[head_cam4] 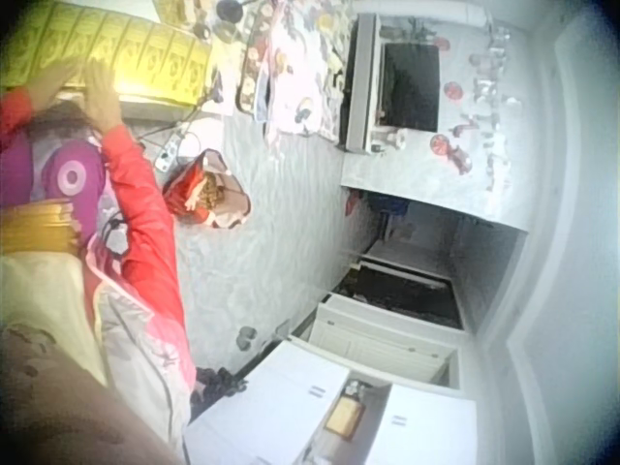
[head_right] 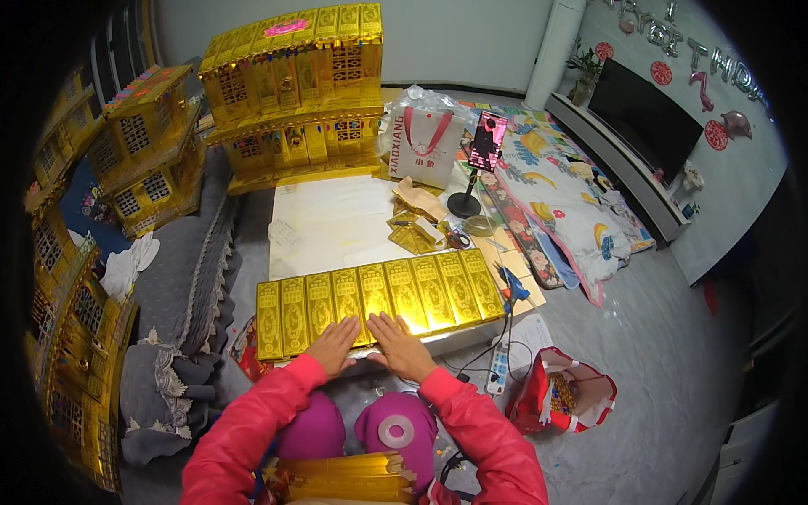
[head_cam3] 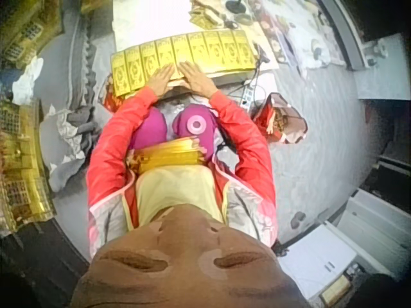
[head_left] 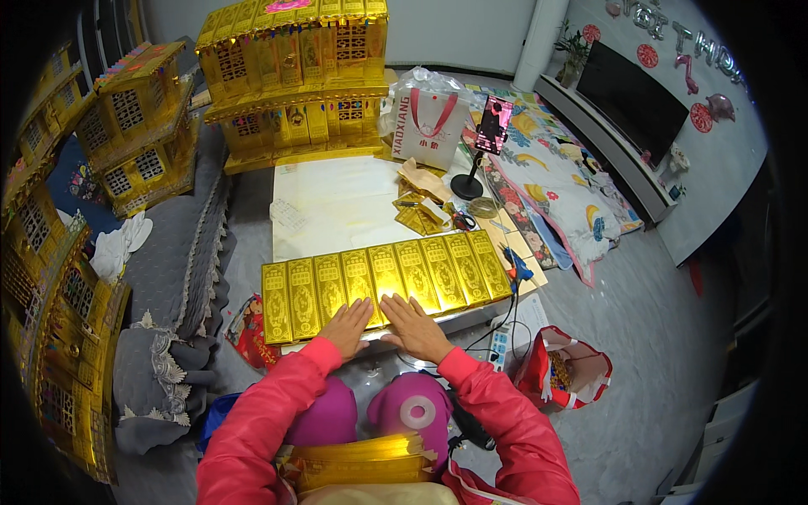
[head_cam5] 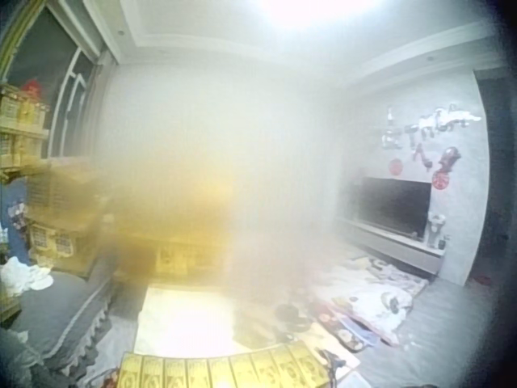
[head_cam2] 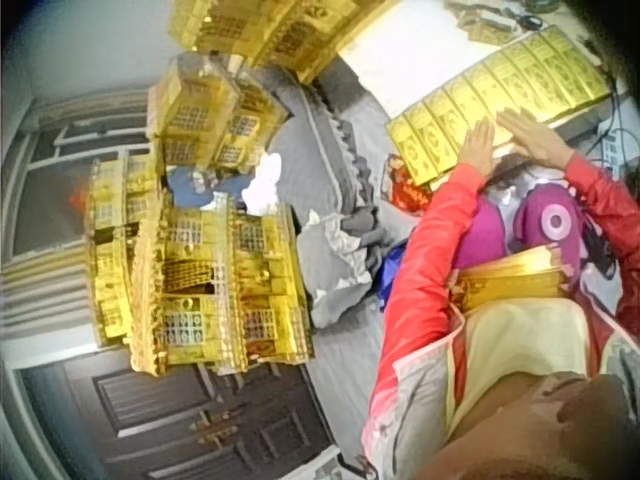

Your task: The person assembles gold-colored paper models by folding flat sheets into rectangular boxes and securing them with tape. They repeatedly fold, align, and tape the edges, then place the finished boxes on a table.

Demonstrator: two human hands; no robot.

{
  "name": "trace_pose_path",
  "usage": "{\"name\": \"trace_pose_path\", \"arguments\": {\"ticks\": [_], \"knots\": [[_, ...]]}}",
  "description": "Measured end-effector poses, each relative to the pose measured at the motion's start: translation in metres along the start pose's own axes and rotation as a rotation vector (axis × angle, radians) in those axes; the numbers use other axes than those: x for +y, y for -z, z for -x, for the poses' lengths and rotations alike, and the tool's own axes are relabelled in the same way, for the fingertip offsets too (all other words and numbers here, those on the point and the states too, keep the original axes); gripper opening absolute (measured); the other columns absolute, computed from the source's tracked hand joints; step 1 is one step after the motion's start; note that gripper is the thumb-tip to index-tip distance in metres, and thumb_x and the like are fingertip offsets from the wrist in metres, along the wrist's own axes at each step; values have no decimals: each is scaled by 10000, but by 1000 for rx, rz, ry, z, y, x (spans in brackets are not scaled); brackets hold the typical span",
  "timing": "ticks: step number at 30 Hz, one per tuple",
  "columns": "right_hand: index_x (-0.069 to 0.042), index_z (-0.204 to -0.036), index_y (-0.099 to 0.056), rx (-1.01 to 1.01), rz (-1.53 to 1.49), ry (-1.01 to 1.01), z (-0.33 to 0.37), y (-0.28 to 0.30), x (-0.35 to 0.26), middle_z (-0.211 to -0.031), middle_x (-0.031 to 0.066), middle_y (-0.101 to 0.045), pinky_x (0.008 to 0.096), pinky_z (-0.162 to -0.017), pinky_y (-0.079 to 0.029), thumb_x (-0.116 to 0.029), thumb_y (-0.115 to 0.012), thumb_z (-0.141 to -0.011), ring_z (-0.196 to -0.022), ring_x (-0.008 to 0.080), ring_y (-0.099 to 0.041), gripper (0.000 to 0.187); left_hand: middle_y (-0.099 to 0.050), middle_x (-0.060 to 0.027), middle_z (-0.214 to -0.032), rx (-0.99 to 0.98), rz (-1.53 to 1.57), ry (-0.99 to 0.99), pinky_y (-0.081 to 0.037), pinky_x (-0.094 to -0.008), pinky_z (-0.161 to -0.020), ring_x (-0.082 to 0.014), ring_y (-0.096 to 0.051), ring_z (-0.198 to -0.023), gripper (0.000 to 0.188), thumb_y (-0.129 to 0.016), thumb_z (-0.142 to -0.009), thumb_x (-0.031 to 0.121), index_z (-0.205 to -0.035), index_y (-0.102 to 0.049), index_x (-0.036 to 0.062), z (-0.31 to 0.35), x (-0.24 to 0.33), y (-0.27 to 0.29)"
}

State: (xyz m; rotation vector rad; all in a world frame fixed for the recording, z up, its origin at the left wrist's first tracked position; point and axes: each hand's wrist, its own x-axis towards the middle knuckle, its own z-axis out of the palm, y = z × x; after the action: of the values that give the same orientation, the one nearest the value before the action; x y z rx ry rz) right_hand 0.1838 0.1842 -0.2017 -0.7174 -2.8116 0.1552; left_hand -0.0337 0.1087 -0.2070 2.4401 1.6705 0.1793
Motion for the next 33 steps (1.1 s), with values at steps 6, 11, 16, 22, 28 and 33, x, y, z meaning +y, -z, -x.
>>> {"name": "trace_pose_path", "arguments": {"ticks": [6,11,16,22,28,33], "knots": [[-9,-1472,-334,36,60,-171,36,7,50,-1540,165,-342,512,-1158,-227,-536,-486,-946,-1429,322,-315,760,-239,-175,-1578,-21,-42,-7,-231,-450,-1182,-324,-229,-1463,867,-661,-875,390,-1508,-225,-10,38,-29,8],[-29,-1500,-290,46,121,-514,84,26,110,-1557,165,-308,513,-1166,-200,-514,-525,-944,-1439,333,-289,774,-239,-190,-1575,-21,-24,176,-216,-456,-1185,-334,-211,-1468,875,-662,-878,399,-1512,-217,-8,87,-55,19],[3,-1490,-293,107,140,-545,101,20,132,-1542,183,-325,521,-1155,-205,-545,-517,-938,-1433,341,-295,809,-240,-200,-1572,31,-53,265,-201,-463,-1186,-343,-206,-1469,900,-655,-880,435,-1512,-206,-22,106,-62,9],[19,-1479,-308,67,165,-619,84,27,121,-1545,216,-302,544,-1149,-206,-561,-522,-926,-1436,354,-283,830,-236,-224,-1566,7,-83,304,-196,-470,-1186,-354,-207,-1466,935,-647,-870,486,-1503,-207,-44,100,-56,16],[34,-1473,-295,149,-187,-126,14,12,36,-1534,223,-311,542,-1158,-196,-526,-538,-924,-1439,365,-269,821,-233,-246,-1557,120,-38,76,-222,-492,-1173,-384,-228,-1449,948,-664,-855,491,-1489,-221,-59,41,-15,20],[17,-1493,-273,-16,-90,37,-12,-11,-12,-1544,190,-314,502,-1164,-215,-545,-490,-935,-1437,332,-286,821,-243,-228,-1560,30,28,-7,-211,-470,-1185,-364,-225,-1457,935,-643,-868,501,-1492,-222,-54,10,9,5]]}}
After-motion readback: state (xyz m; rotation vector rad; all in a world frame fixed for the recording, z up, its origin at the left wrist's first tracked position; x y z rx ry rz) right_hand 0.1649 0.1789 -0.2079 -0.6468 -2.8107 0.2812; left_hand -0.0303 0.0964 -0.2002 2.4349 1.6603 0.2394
